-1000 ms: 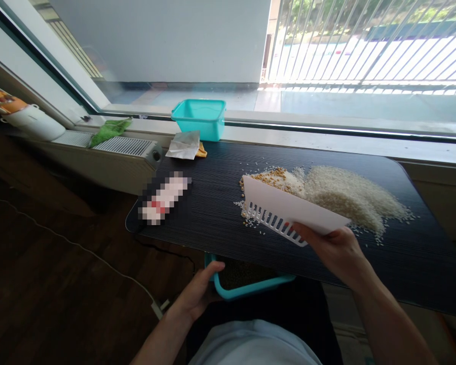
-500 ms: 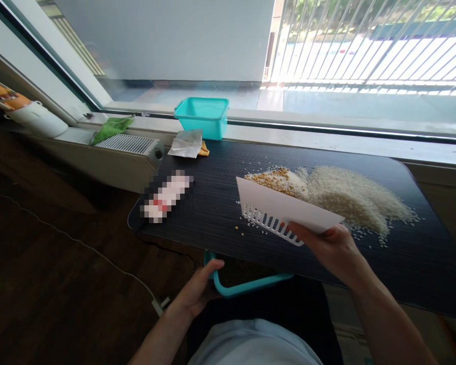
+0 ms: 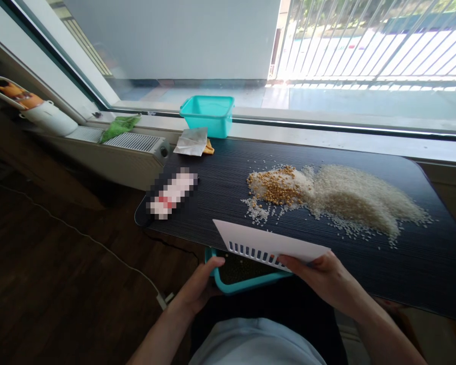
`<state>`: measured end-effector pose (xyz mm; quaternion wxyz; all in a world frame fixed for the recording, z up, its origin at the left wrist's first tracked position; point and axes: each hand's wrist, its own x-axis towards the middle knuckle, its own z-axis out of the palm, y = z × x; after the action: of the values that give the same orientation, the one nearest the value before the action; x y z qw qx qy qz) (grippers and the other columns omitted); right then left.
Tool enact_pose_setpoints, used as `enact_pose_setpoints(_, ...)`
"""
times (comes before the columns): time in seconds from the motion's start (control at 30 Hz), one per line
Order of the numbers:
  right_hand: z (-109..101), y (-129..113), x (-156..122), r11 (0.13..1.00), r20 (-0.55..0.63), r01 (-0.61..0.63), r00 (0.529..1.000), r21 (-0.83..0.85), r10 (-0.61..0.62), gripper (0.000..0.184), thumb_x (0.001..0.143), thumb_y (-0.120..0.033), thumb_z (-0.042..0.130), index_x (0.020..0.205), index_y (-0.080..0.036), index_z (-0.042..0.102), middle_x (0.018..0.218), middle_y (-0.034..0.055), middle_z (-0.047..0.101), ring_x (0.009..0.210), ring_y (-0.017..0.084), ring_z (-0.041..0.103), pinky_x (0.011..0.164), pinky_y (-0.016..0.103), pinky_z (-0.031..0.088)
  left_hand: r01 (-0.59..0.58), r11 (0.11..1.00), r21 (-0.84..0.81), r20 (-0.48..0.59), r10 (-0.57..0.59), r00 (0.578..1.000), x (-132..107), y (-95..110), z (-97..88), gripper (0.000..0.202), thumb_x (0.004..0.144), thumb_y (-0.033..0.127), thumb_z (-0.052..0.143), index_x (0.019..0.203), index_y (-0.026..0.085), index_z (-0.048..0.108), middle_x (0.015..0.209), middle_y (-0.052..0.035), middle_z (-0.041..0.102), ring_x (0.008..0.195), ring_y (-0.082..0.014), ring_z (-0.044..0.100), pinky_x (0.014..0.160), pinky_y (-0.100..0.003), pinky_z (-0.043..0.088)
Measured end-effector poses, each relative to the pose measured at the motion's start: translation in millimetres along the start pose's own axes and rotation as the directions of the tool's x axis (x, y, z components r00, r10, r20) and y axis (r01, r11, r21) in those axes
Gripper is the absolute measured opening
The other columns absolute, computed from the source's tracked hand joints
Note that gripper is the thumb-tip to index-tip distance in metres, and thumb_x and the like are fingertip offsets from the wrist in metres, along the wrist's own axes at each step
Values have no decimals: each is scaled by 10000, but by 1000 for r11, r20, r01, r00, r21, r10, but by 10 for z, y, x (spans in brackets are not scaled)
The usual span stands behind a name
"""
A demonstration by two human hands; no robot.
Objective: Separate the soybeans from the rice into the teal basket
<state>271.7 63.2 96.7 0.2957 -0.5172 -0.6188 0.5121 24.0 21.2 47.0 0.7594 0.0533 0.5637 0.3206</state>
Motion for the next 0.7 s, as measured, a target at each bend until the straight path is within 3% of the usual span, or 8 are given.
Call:
enact_pose_setpoints(0.1, -48, -48, -45, 999, -163, -33, 986, 35, 38, 239, 717, -342, 688, 915, -223, 749, 863, 3, 748, 811, 240, 700, 760, 339, 575, -2, 1000, 14, -21, 2, 1000, 9, -8, 3, 344, 771, 307, 577, 1048, 104, 604, 933, -114, 714, 819, -234, 668, 653, -319, 537)
enact_pose_setpoints(0.2, -53, -98, -46, 996, -420, -62, 903, 69, 85, 222, 668, -342, 724, 852, -222, 759, 852, 10, 748, 838, 257, 697, 817, 356, 558, 9, 1000, 11, -35, -9, 999, 40, -29, -2, 347, 748, 327, 599, 1020, 110, 604, 926, -110, 711, 815, -236, 666, 634, -312, 532)
enact_pose_setpoints(0.27, -23, -98, -23, 992, -519, -67, 847, 103, 111, 235, 646, -341, 741, 843, -214, 759, 862, 21, 747, 859, 267, 693, 843, 366, 548, 19, 1000, 1, -34, -19, 999, 64, -45, -6, 355, 733, 337, 613, 1013, 119, 602, 937, -105, 708, 834, -238, 662, 665, -325, 535)
enact_pose_setpoints(0.33, 30, -56, 14, 985, -539, -64, 830, 158, 141, 272, 639, -358, 744, 859, -199, 756, 869, 36, 746, 858, 278, 693, 821, 381, 559, 23, 1000, -5, -35, -23, 999, 82, -57, -6, 361, 722, 343, 625, 1010, 127, 601, 944, -100, 706, 851, -238, 658, 705, -342, 536)
enact_pose_setpoints(0.5, 143, 140, 99, 972, -504, -57, 847, 229, 169, 342, 618, -404, 747, 856, -158, 752, 858, 68, 744, 826, 292, 698, 758, 401, 581, 31, 999, -9, -49, -32, 998, 83, -65, 7, 353, 700, 339, 644, 980, 127, 608, 914, -97, 708, 822, -233, 657, 740, -369, 534)
enact_pose_setpoints(0.57, 131, 186, 95, 970, -547, -68, 815, 236, 190, 347, 617, -397, 748, 863, -152, 749, 865, 72, 744, 841, 288, 696, 781, 395, 573, 29, 1000, -7, -52, -29, 998, 73, -63, 11, 353, 694, 342, 649, 971, 126, 612, 903, -97, 708, 813, -232, 656, 737, -371, 535)
enact_pose_setpoints(0.7, -20, 232, 3, 971, -674, -109, 703, 215, 228, 308, 604, -372, 759, 826, -158, 749, 849, 67, 747, 828, 280, 700, 784, 374, 572, 25, 1000, 16, -68, -23, 997, 64, -63, 13, 333, 696, 345, 645, 947, 129, 619, 924, -93, 703, 840, -231, 648, 741, -368, 535)
